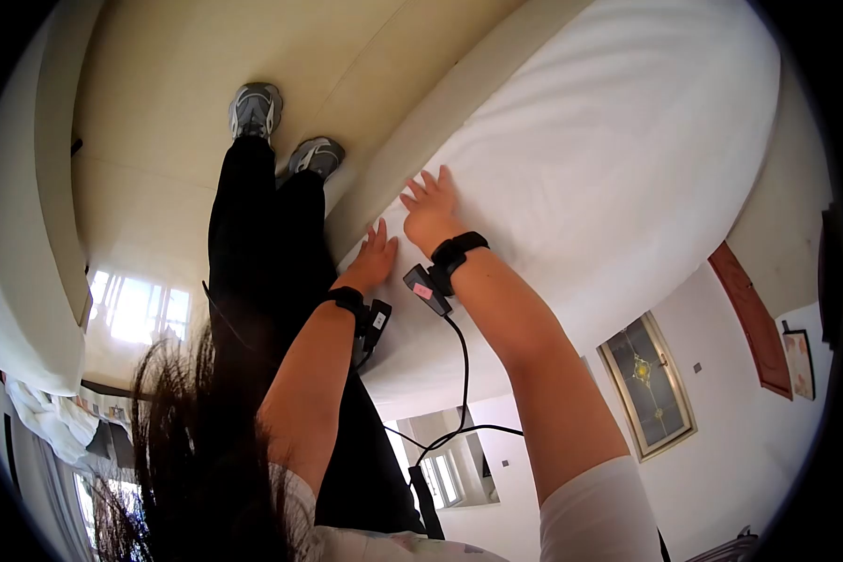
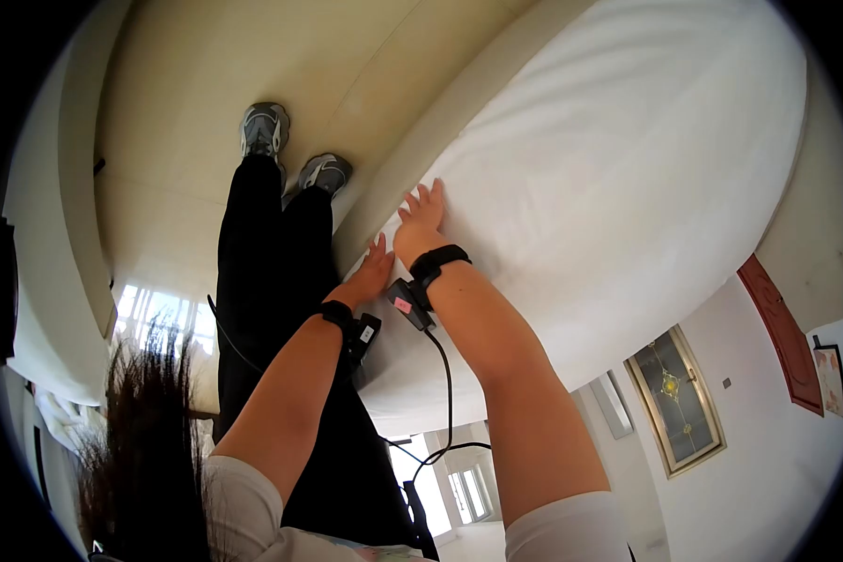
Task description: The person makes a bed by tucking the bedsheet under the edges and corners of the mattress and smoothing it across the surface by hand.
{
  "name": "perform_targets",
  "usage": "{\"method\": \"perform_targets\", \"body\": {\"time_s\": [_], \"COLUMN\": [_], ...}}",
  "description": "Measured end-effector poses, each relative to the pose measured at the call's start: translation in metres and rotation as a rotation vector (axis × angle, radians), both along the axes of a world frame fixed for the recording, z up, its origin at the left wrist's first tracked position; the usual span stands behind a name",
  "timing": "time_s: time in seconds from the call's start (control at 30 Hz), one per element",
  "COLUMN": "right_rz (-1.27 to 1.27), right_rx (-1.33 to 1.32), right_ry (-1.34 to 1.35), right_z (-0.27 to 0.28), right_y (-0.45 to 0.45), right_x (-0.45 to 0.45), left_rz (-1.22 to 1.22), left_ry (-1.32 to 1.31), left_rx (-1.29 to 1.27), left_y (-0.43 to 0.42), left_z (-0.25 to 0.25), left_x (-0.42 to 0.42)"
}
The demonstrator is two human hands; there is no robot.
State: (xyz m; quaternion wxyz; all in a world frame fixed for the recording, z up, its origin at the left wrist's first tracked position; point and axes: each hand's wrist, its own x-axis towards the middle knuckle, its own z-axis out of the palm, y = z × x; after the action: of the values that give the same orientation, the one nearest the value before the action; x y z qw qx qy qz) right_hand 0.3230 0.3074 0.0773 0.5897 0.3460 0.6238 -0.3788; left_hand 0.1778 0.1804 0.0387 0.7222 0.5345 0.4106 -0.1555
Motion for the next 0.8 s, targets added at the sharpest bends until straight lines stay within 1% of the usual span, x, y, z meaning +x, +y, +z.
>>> {"method": "perform_targets", "body": {"time_s": [0.03,0.1,0.13,0.17,0.2,0.23,0.27,0.3,0.33,0.37,0.43,0.47,0.5,0.53,0.57,0.6,0.63,0.67,0.7,0.73,0.77,0.8], "right_rz": [0.010,0.009,-0.041,-0.090,-0.113,-0.104,-0.091,-0.167,-0.154,-0.152,-0.061,-0.162,-0.285,-0.346,-0.537,-0.724,-0.725,-0.782,-0.833,-0.660,-0.485,-0.429], "right_rx": [-0.001,-0.008,-0.038,-0.064,0.087,0.309,0.529,0.701,0.758,0.758,0.702,0.585,0.446,0.315,0.176,0.030,0.041,0.133,0.233,0.351,0.472,0.404], "right_ry": [-0.033,-0.064,-0.045,-0.024,-0.036,-0.144,-0.254,-0.359,-0.475,-0.480,-0.532,-0.397,-0.219,-0.123,-0.052,0.024,0.023,0.178,0.332,0.342,0.347,0.406], "right_z": [0.003,0.007,0.008,0.010,0.015,0.023,0.030,0.031,0.034,0.029,0.018,0.007,-0.009,-0.013,-0.029,-0.043,-0.043,-0.038,-0.027,-0.001,0.033,0.049], "right_y": [0.005,0.015,0.026,0.039,0.050,0.062,0.071,0.080,0.093,0.097,0.106,0.105,0.102,0.103,0.107,0.110,0.107,0.107,0.110,0.114,0.115,0.106], "right_x": [-0.005,-0.009,-0.005,0.001,0.011,0.020,0.029,0.044,0.059,0.065,0.068,0.075,0.078,0.073,0.072,0.071,0.067,0.062,0.060,0.054,0.045,0.044], "left_rz": [0.004,0.016,0.038,0.036,-0.161,-0.358,-0.037,0.293,0.362,0.384,0.234,0.185,0.043,-0.100,-0.243,-0.430,-0.428,-0.430,-0.534,-0.641,-0.669,-0.690], "left_ry": [-0.025,-0.020,-0.019,-0.020,0.030,0.079,0.114,0.107,-0.031,-0.200,-0.328,-0.372,-0.251,-0.129,-0.002,0.099,0.142,0.185,0.119,0.059,0.102,0.149], "left_rx": [0.121,0.089,0.086,0.099,0.090,0.074,0.001,-0.050,-0.049,0.093,0.196,0.232,0.243,0.257,0.271,0.370,0.337,0.314,0.340,0.372,0.187,0.006], "left_y": [-0.015,-0.034,-0.031,-0.006,0.034,0.055,0.055,0.056,0.086,0.103,0.098,0.099,0.100,0.107,0.115,0.123,0.129,0.138,0.112,0.095,0.134,0.168], "left_z": [-0.007,-0.020,-0.025,-0.014,0.012,0.027,0.023,0.021,0.039,0.045,0.029,0.025,0.020,0.016,0.015,0.014,0.014,0.011,-0.030,-0.069,-0.038,-0.001], "left_x": [0.000,-0.004,-0.004,0.004,0.017,0.024,0.035,0.046,0.053,0.062,0.073,0.078,0.077,0.074,0.069,0.058,0.043,0.023,-0.007,-0.035,-0.055,-0.078]}}
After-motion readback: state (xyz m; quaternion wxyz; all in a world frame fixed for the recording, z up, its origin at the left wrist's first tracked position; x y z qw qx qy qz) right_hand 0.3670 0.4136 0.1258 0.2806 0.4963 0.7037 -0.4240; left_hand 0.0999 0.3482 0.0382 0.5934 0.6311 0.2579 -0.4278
